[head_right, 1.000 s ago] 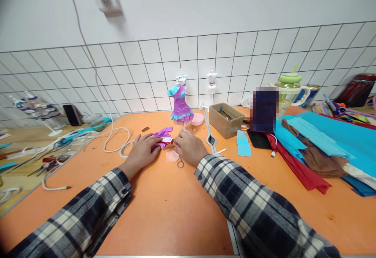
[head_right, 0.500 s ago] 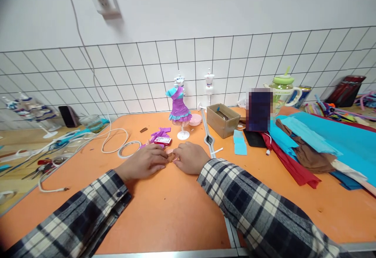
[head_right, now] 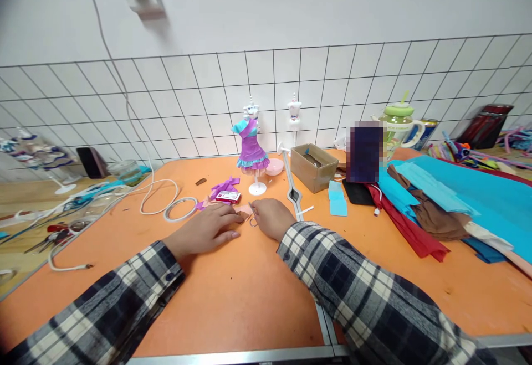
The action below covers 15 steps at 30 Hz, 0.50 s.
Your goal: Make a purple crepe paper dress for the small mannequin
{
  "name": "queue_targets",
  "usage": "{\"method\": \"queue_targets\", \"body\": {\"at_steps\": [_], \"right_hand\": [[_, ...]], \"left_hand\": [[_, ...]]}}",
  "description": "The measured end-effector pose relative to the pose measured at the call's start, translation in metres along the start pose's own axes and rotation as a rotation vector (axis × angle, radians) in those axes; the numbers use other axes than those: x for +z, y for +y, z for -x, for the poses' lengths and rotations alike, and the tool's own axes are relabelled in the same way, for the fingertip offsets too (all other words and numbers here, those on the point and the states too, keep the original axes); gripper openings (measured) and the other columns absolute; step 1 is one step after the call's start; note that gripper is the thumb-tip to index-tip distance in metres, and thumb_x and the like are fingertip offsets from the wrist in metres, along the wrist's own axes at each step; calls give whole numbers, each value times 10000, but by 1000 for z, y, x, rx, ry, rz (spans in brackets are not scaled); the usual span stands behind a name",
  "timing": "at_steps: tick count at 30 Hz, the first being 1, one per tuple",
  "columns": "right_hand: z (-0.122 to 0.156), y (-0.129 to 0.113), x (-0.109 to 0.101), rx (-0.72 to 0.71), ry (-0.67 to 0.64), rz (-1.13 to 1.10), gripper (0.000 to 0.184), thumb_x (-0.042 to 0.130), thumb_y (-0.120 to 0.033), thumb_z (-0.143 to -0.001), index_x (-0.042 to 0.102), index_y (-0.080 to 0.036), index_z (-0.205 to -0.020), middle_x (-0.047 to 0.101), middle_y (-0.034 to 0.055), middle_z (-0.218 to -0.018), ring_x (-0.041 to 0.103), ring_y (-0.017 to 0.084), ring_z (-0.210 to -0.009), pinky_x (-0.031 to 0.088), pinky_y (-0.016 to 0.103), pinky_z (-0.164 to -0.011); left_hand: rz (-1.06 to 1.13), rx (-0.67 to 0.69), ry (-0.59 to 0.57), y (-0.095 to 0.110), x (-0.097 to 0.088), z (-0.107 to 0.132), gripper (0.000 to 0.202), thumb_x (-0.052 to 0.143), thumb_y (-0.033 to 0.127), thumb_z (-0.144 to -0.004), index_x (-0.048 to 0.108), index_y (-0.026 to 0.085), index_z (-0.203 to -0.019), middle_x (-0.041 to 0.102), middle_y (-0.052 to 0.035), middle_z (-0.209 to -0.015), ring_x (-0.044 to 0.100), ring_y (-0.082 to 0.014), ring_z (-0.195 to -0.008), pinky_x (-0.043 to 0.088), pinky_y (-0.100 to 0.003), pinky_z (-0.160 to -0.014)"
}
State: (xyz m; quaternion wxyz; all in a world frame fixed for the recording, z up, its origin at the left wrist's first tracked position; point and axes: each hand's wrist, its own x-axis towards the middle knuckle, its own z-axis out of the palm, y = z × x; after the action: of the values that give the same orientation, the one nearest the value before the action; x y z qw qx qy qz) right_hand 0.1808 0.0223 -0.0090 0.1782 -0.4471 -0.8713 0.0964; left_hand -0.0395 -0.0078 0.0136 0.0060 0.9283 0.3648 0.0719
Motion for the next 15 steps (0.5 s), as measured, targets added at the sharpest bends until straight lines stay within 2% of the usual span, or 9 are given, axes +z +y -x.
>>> {"method": "queue_targets", "body": {"at_steps": [5, 11, 13, 15], "right_hand": [[-4, 6, 6, 14, 3, 24, 242, 516, -135, -873, 656, -171, -1068, 716, 86, -1000, 639, 210, -930, 380, 276, -737], [-5, 14, 8, 76, 55, 30, 317, 467, -92, -873, 575, -178, -1158, 693, 44, -1004, 623, 155, -915, 392, 246, -751], [-4, 13, 4, 88, 58, 52, 269, 488, -151, -882, 591, -170, -1130, 678, 63, -1040, 614, 168, -934, 399, 257, -765], [-2, 10, -1, 78, 30, 79, 224, 553, -280, -873, 637, -180, -1056, 676, 71, -1028, 611, 194, -939, 409, 277, -774]], "left_hand": [[-21, -13, 23, 4, 6, -2, 372, 484, 455, -953, 574, 240, -1243, 617, -89, -1169, 543, -278, -1101, 393, -434, -959], [-12, 19, 36, 5, 5, -2, 334, 476, 435, -968, 601, 214, -1186, 642, -80, -1182, 551, -260, -1118, 388, -417, -979], [-7, 19, 44, 2, 5, -1, 289, 515, 425, -954, 629, 218, -1120, 672, -67, -1125, 572, -250, -1088, 393, -404, -962], [-14, -3, 64, 0, 5, -1, 268, 560, 443, -928, 653, 225, -1054, 695, -54, -1075, 588, -248, -1066, 395, -401, -940]]}}
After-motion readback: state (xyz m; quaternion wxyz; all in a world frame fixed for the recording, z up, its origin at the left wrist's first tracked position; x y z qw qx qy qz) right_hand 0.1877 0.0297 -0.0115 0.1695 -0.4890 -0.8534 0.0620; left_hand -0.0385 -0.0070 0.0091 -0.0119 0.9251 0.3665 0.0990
